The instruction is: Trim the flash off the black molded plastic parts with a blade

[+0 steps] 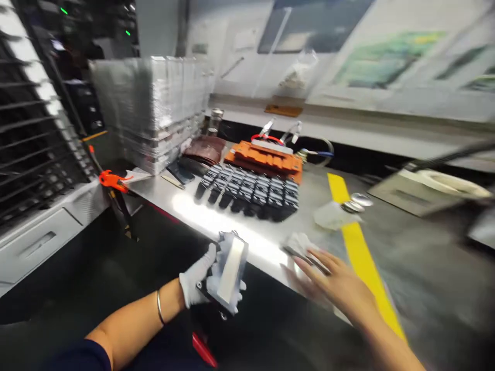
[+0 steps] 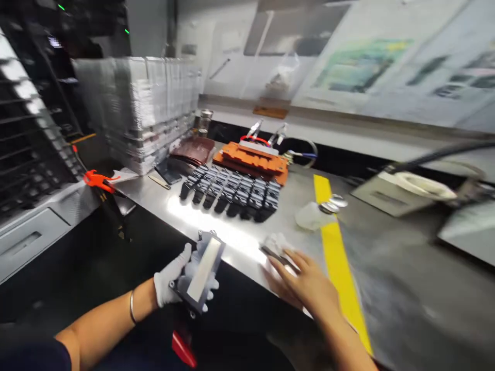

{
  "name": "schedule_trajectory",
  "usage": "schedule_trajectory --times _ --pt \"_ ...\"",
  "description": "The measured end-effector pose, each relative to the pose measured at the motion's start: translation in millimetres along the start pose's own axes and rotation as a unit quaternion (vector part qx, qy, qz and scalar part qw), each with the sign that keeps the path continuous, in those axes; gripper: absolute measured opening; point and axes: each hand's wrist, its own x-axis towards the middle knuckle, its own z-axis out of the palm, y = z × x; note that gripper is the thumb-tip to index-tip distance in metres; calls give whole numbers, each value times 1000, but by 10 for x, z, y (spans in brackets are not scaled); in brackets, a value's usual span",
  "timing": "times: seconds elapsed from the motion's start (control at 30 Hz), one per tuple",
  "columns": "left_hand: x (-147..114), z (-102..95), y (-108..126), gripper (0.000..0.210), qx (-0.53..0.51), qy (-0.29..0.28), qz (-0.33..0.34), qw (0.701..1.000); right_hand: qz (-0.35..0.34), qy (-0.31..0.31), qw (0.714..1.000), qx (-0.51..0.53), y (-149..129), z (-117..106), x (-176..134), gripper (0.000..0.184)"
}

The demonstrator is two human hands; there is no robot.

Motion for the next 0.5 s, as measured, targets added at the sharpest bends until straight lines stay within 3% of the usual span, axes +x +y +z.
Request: schedule_trajectory --times 0.07,0.2,0.5 --pt "-110 44 76 93 0 25 -17 1000 67 -32 997 -9 141 234 -45 26" --pt "-163 100 128 89 1 71 -73 995 140 9 989 40 419 563 -76 53" --pt "-133 180 117 77 2 97 -100 990 117 -12 987 109 572 601 163 60"
